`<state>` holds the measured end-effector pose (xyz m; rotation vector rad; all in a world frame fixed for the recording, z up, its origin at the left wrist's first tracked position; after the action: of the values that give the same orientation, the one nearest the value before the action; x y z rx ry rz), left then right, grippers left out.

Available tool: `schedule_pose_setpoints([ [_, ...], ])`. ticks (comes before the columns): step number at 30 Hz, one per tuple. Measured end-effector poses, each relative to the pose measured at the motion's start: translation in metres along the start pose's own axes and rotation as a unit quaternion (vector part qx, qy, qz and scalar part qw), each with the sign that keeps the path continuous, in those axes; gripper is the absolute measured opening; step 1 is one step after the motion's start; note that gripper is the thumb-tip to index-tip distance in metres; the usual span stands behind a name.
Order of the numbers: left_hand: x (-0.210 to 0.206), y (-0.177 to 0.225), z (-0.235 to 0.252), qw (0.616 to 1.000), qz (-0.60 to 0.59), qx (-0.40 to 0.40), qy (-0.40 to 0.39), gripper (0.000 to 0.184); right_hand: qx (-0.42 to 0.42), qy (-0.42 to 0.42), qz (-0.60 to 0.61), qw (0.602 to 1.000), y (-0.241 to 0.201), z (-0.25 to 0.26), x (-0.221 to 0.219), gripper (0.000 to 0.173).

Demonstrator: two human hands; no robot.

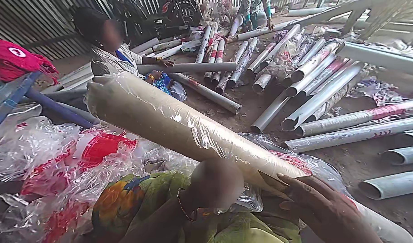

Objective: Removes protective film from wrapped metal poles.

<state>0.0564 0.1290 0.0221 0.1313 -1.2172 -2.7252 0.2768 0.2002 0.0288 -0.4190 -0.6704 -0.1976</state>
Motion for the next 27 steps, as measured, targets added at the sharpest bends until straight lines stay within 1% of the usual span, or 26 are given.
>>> schedule_pose_setpoints([
  [5,0.0,-0.001,-0.002,0.999,0.024,-0.039,0.024,0.005,0.051,0.02,-0.028,0.998,-0.017,0.014,-0.002,0.033],
  [8,0.0,-0.001,-0.002,0.998,0.029,-0.052,0.026,0.008,0.075,0.023,-0.049,0.996,-0.023,0.022,-0.006,0.026],
  [12,0.0,-0.002,-0.004,0.996,0.047,-0.068,0.032,0.012,0.109,0.031,-0.075,0.991,-0.033,0.035,-0.018,0.024],
  [17,0.002,-0.005,-0.005,0.995,0.044,-0.08,0.037,0.01,0.127,0.053,-0.051,0.989,-0.047,0.055,-0.034,0.021],
  [20,0.002,-0.001,-0.006,0.989,0.093,-0.105,0.052,0.013,0.151,0.075,-0.009,0.986,-0.06,0.071,-0.038,0.021],
  [23,0.003,0.001,-0.007,0.985,0.102,-0.137,0.035,0.008,0.157,0.128,0.068,0.977,-0.074,0.091,-0.013,0.022],
  [25,0.003,-0.002,-0.009,0.988,0.076,-0.134,0.028,0.008,0.14,0.165,0.113,0.97,-0.076,0.099,0.013,0.022],
  [27,0.004,-0.003,-0.01,0.989,0.064,-0.131,0.023,0.009,0.13,0.179,0.123,0.968,-0.071,0.104,0.025,0.023],
])
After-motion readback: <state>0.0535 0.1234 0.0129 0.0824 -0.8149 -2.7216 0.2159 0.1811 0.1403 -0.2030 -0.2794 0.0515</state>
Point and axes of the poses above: each hand's wrist, its own z-axis towards the middle knuckle, its own x-axis out of the back of the hand, y = z × x, the point moved 7 cm from there along z, towards the middle knuckle, and after that the axes turned 10 degrees about y, right-handed, at the moved point
